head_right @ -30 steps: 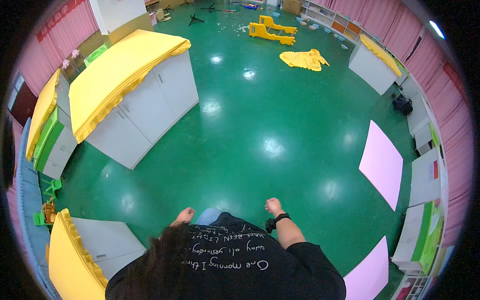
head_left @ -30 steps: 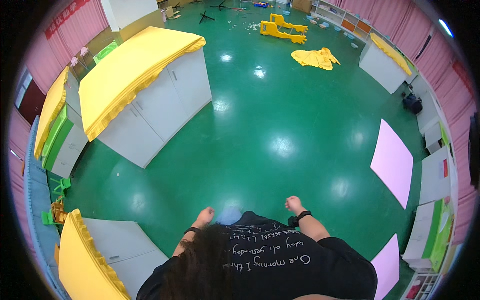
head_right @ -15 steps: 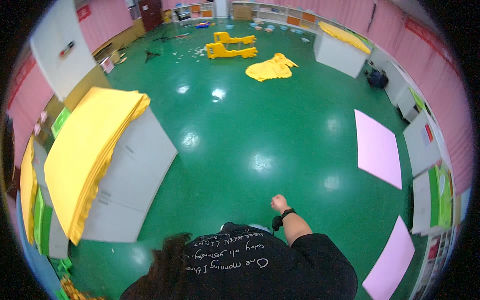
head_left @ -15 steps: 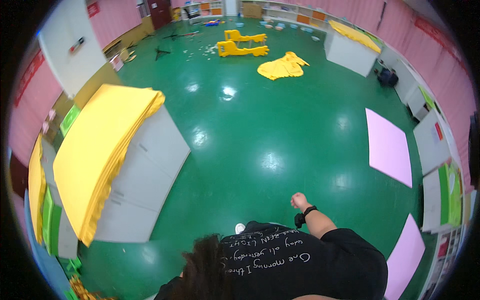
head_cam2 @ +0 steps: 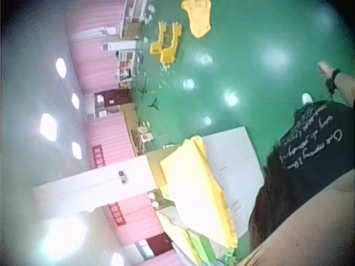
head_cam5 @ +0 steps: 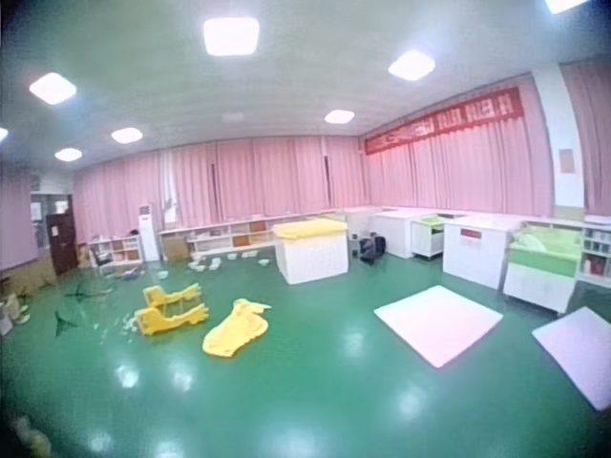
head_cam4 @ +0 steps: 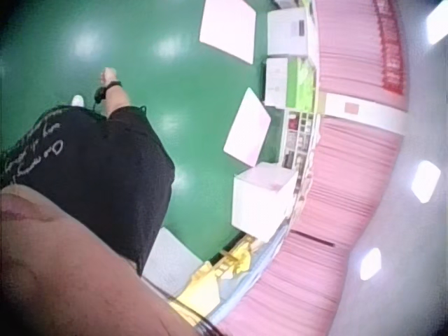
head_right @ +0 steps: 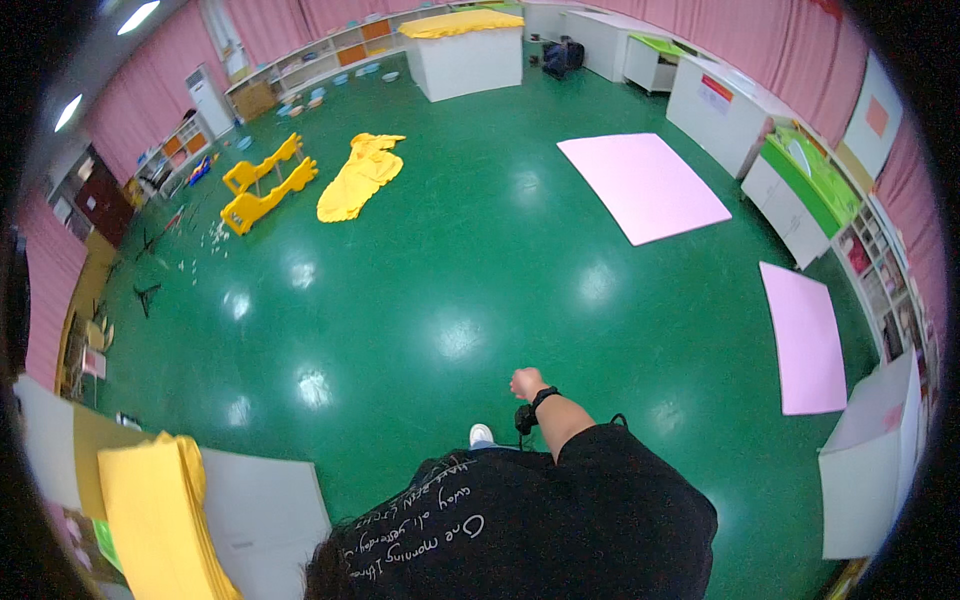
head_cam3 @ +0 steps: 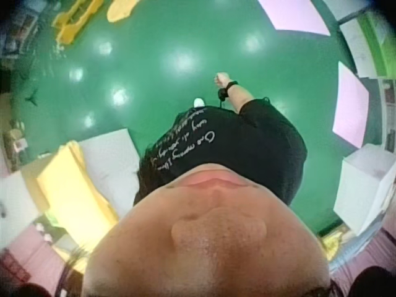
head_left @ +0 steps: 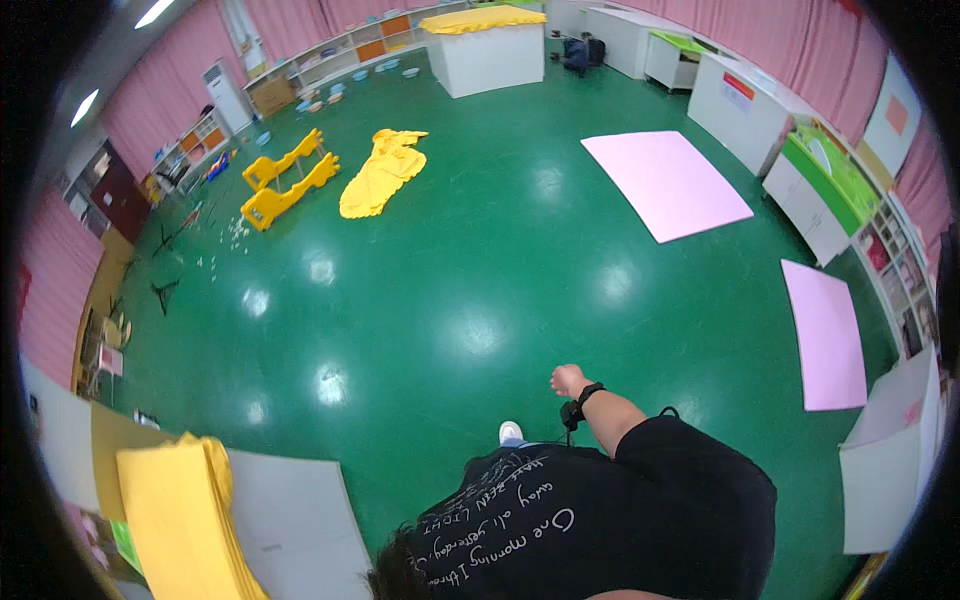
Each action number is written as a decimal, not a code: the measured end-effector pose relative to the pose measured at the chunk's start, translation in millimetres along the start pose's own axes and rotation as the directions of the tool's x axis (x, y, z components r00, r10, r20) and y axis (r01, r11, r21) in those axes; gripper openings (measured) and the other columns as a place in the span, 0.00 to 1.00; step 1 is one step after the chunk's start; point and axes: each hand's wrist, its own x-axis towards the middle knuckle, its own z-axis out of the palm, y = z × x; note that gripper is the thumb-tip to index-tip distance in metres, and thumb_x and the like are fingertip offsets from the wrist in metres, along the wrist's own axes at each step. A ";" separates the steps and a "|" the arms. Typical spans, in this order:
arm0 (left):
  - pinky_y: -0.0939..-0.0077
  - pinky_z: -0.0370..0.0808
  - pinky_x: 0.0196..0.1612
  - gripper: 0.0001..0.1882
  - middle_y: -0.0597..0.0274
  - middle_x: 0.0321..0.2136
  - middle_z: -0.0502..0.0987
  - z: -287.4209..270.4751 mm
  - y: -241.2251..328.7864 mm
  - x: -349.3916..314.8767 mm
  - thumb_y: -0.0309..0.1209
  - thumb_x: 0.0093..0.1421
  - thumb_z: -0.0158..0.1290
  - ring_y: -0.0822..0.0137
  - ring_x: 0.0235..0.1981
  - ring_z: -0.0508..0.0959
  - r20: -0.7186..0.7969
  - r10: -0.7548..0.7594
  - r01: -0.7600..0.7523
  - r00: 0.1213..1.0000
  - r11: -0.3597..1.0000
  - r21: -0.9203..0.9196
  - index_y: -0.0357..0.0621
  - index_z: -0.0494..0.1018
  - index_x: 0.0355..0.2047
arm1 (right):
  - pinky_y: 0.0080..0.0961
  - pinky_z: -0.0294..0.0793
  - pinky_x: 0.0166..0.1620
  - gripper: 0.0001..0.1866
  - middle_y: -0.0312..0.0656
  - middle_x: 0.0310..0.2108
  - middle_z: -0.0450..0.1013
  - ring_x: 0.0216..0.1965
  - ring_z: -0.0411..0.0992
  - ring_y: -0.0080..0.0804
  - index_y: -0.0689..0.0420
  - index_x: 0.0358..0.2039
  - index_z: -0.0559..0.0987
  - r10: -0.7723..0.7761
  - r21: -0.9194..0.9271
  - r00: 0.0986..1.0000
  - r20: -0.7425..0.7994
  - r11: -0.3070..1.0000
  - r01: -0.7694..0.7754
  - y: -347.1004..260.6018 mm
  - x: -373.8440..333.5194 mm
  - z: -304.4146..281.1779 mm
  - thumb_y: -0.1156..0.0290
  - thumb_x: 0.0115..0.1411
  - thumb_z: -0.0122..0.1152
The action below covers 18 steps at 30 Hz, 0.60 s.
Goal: The person picks up a pink mat and places it on a cabinet, then retrieves a yellow cloth from the floor and spreads it over the top of the cabinet to cover it.
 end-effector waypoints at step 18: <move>0.67 0.71 0.31 0.14 0.53 0.25 0.75 -225.7 260.8 345.2 0.36 0.51 0.45 0.59 0.26 0.74 0.246 0.069 -0.158 0.967 0.919 0.362 0.41 0.72 0.33 | 0.30 0.67 0.23 0.08 0.43 0.23 0.71 0.22 0.69 0.34 0.60 0.26 0.71 0.212 0.356 0.898 -0.386 0.932 -0.067 -108.5 153.0 -108.1 0.70 0.52 0.45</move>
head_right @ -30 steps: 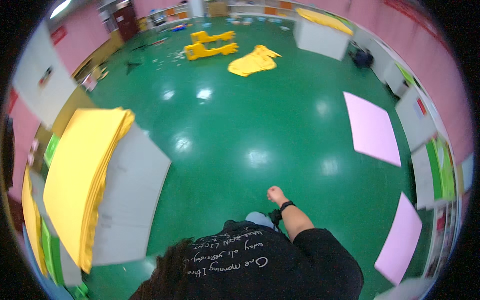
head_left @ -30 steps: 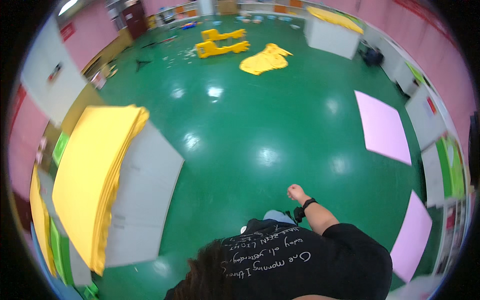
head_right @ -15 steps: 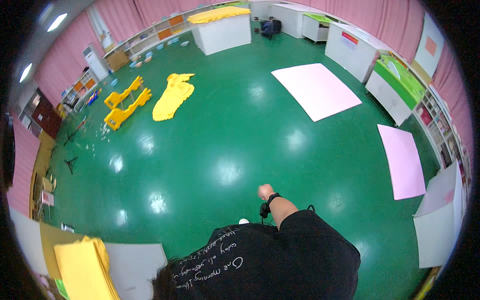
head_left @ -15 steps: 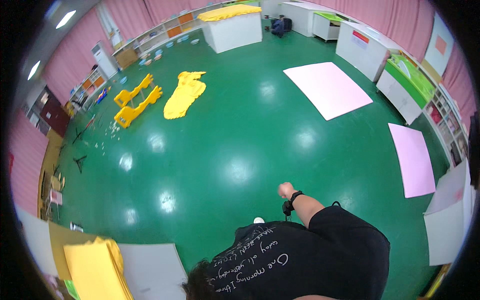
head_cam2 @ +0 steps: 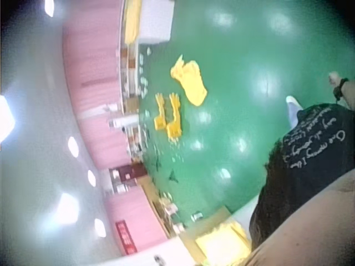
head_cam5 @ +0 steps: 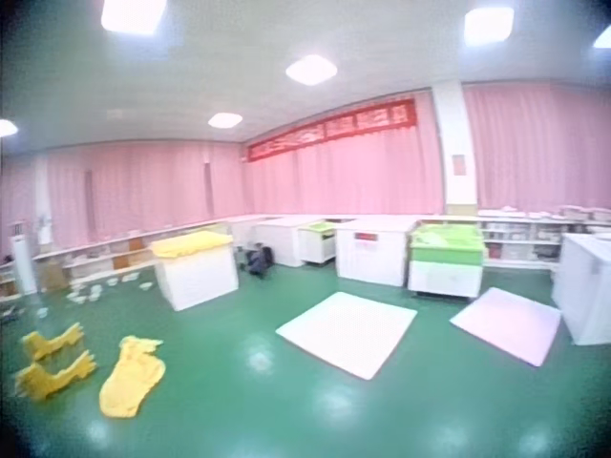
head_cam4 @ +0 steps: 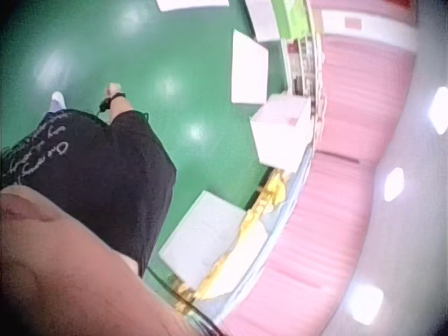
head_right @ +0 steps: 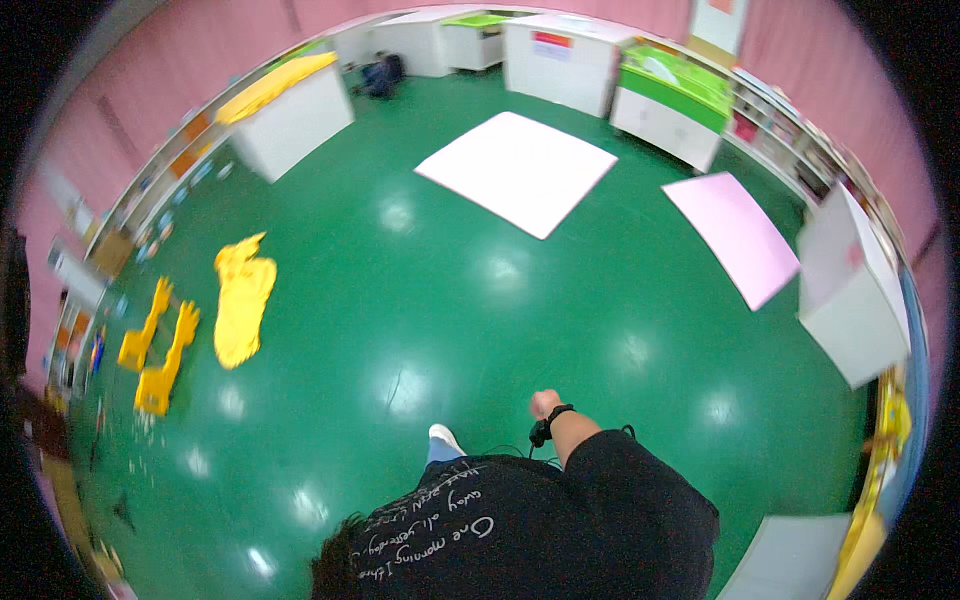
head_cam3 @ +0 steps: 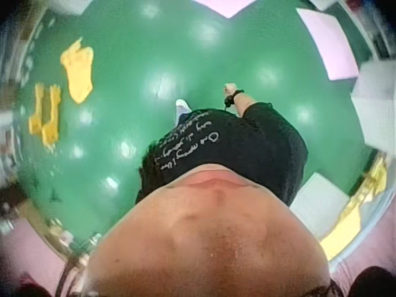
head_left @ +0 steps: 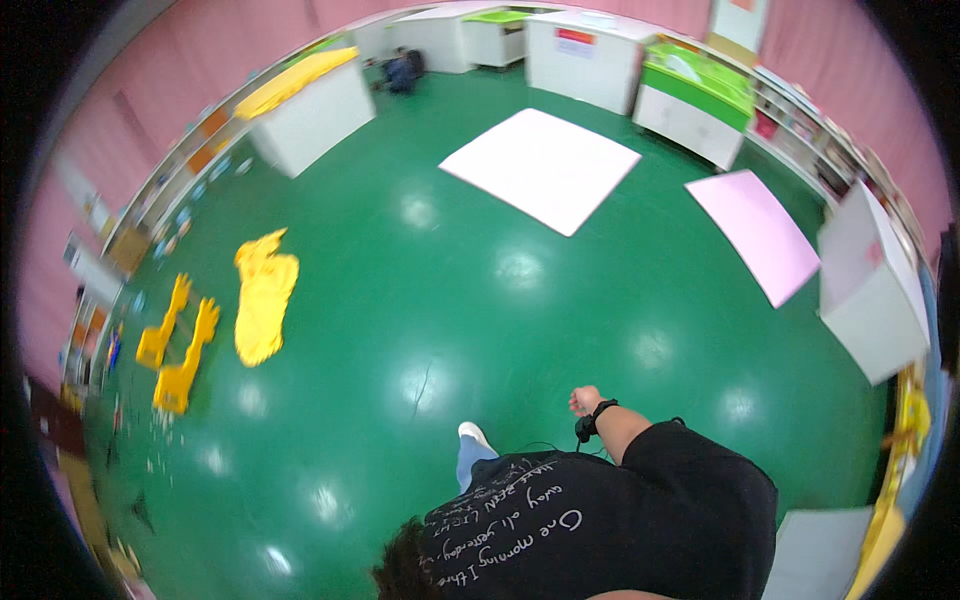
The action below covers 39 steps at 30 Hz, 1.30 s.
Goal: The person picks up a pink mat and places it on a cabinet, then retrieves a yellow cloth from the floor and spreads it over the top of the cabinet to cover it.
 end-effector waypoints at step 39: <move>0.63 0.71 0.33 0.15 0.47 0.26 0.75 -327.2 641.2 563.9 0.36 0.50 0.44 0.53 0.29 0.75 0.355 0.257 -0.403 0.899 0.805 0.436 0.37 0.73 0.30 | 0.34 0.69 0.30 0.07 0.38 0.28 0.70 0.28 0.69 0.32 0.55 0.32 0.69 0.194 0.468 0.905 -0.379 0.884 0.007 -455.3 290.0 -114.6 0.68 0.54 0.46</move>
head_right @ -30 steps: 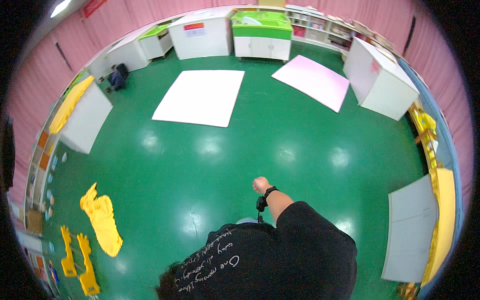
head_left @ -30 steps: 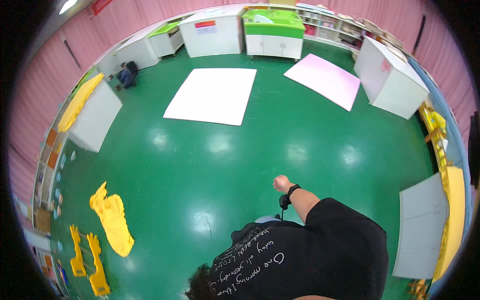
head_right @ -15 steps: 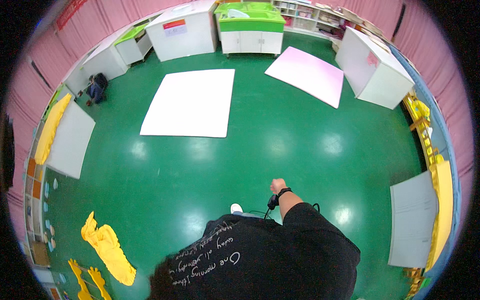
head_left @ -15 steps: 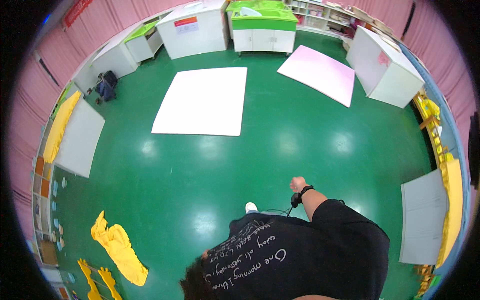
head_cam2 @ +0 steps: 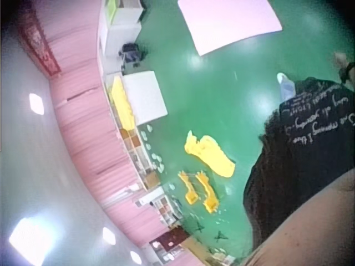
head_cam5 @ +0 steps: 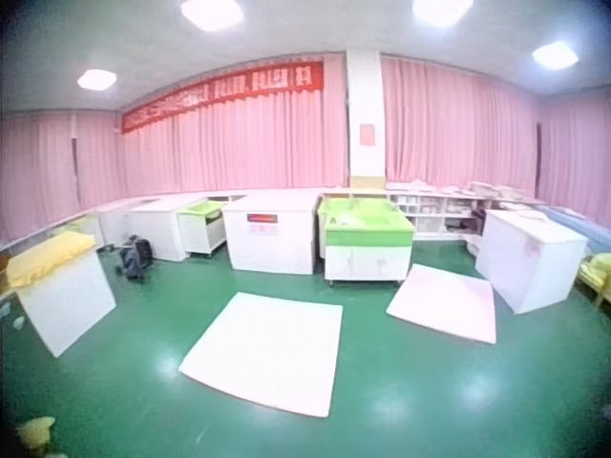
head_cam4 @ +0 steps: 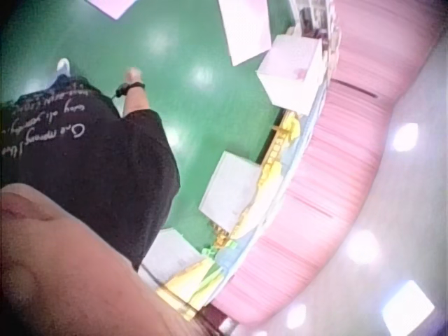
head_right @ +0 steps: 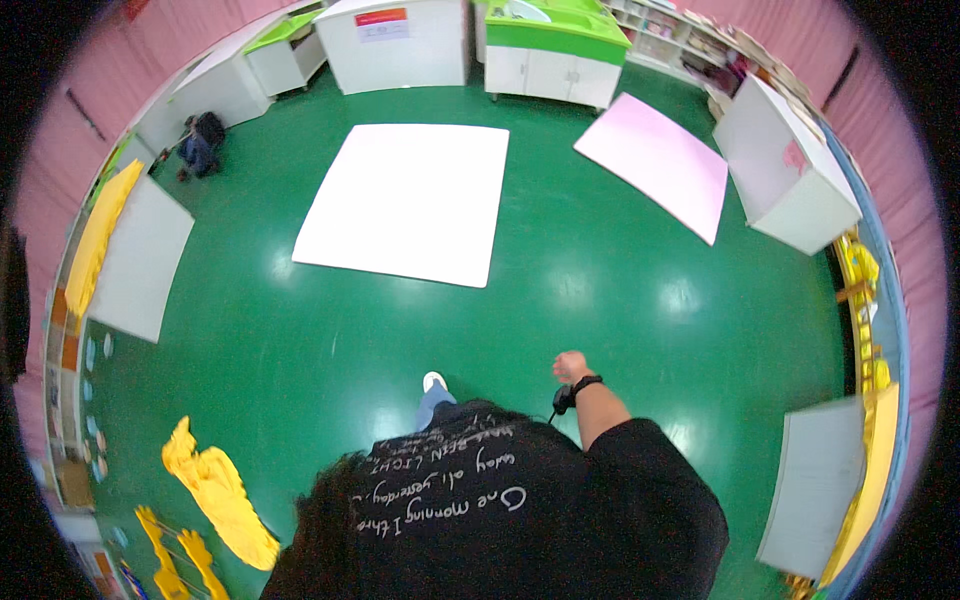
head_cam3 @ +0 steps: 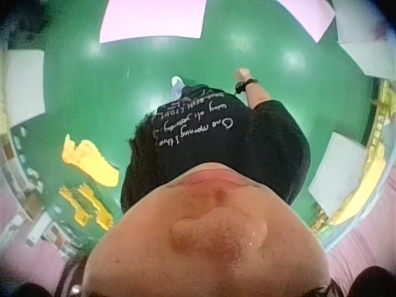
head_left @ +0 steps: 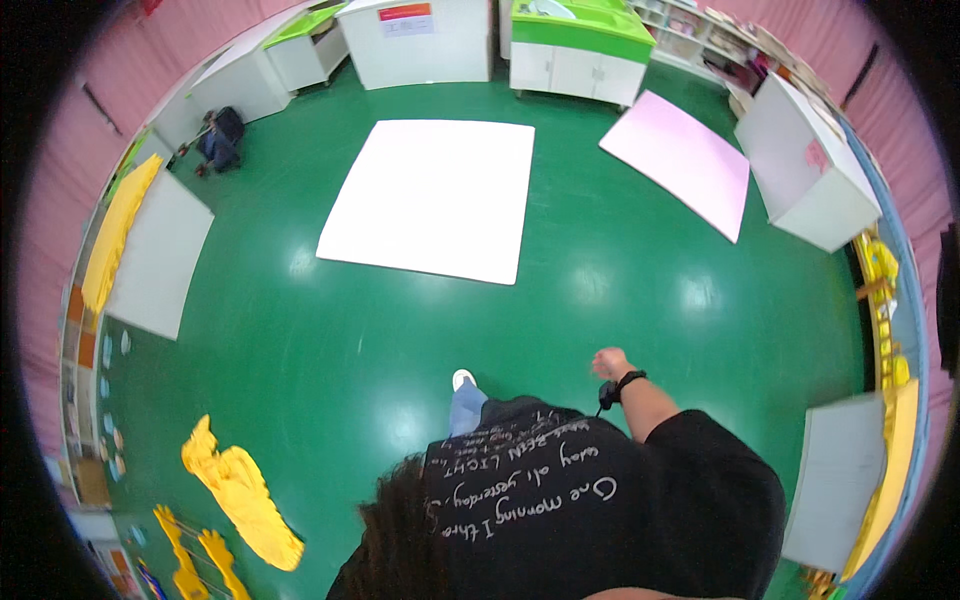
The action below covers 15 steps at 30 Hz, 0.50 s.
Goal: The person picks up a pink mat and places it on a cabinet, then retrieves a yellow cloth from the floor and spreads it over the top of the cabinet to cover it.
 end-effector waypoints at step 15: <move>0.62 0.71 0.34 0.16 0.45 0.26 0.75 -213.6 204.5 273.8 0.37 0.49 0.44 0.50 0.30 0.75 0.156 0.153 -0.206 0.976 0.882 0.423 0.36 0.73 0.28 | 0.32 0.68 0.29 0.08 0.39 0.27 0.69 0.27 0.70 0.33 0.54 0.31 0.70 0.044 0.410 0.992 -0.118 0.912 0.008 -113.2 51.2 -29.1 0.66 0.52 0.51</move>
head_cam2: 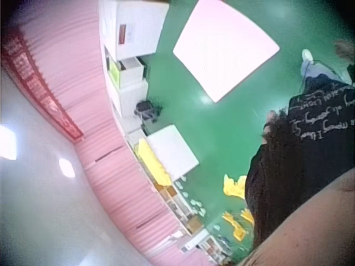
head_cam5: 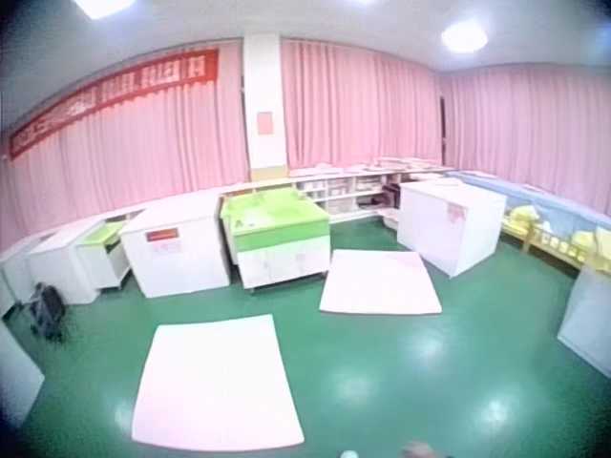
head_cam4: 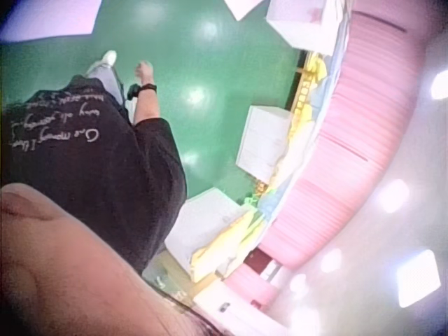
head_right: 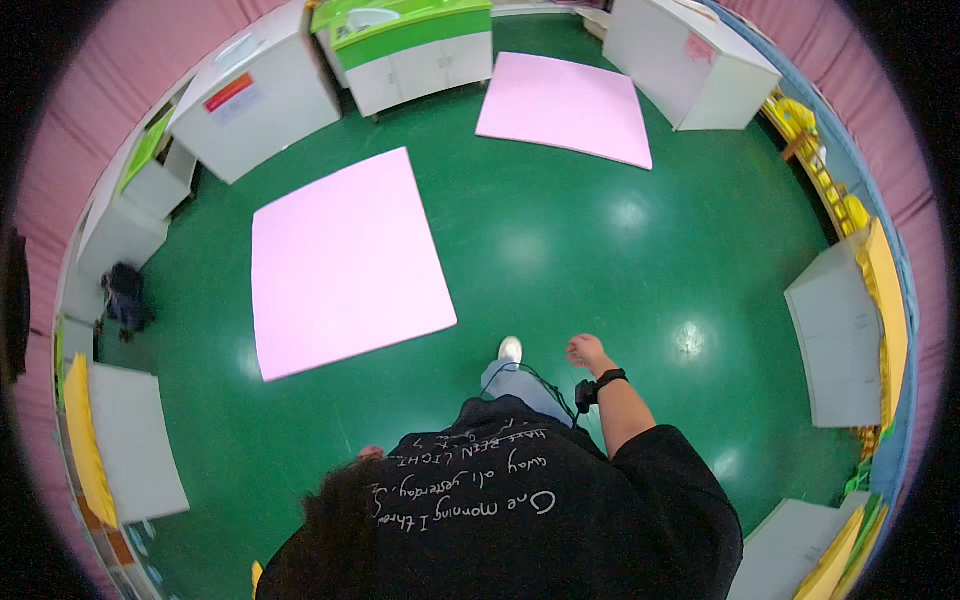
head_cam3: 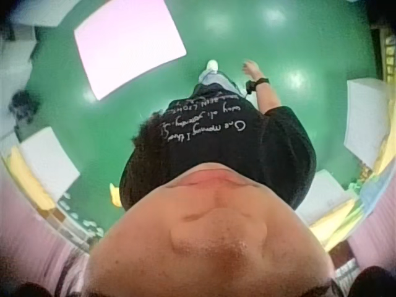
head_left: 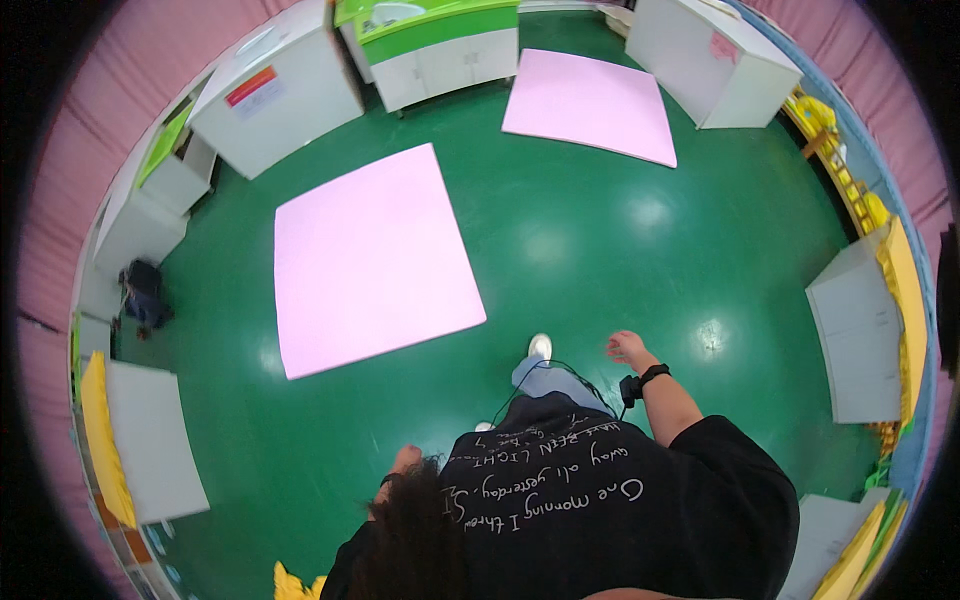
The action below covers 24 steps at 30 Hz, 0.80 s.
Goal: The person picks up a pink mat and places it on a cabinet, then retrieves a yellow cloth from the floor and spreads it over the top of the cabinet to cover it.
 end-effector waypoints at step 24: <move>0.68 0.72 0.34 0.13 0.51 0.26 0.76 -163.5 603.0 383.1 0.33 0.50 0.46 0.59 0.29 0.76 0.178 0.330 -0.369 0.927 0.886 0.279 0.40 0.72 0.34 | 0.32 0.68 0.29 0.06 0.38 0.26 0.69 0.28 0.70 0.33 0.53 0.31 0.69 0.122 0.364 0.946 -0.301 0.931 -0.005 -266.0 272.5 -198.3 0.67 0.53 0.47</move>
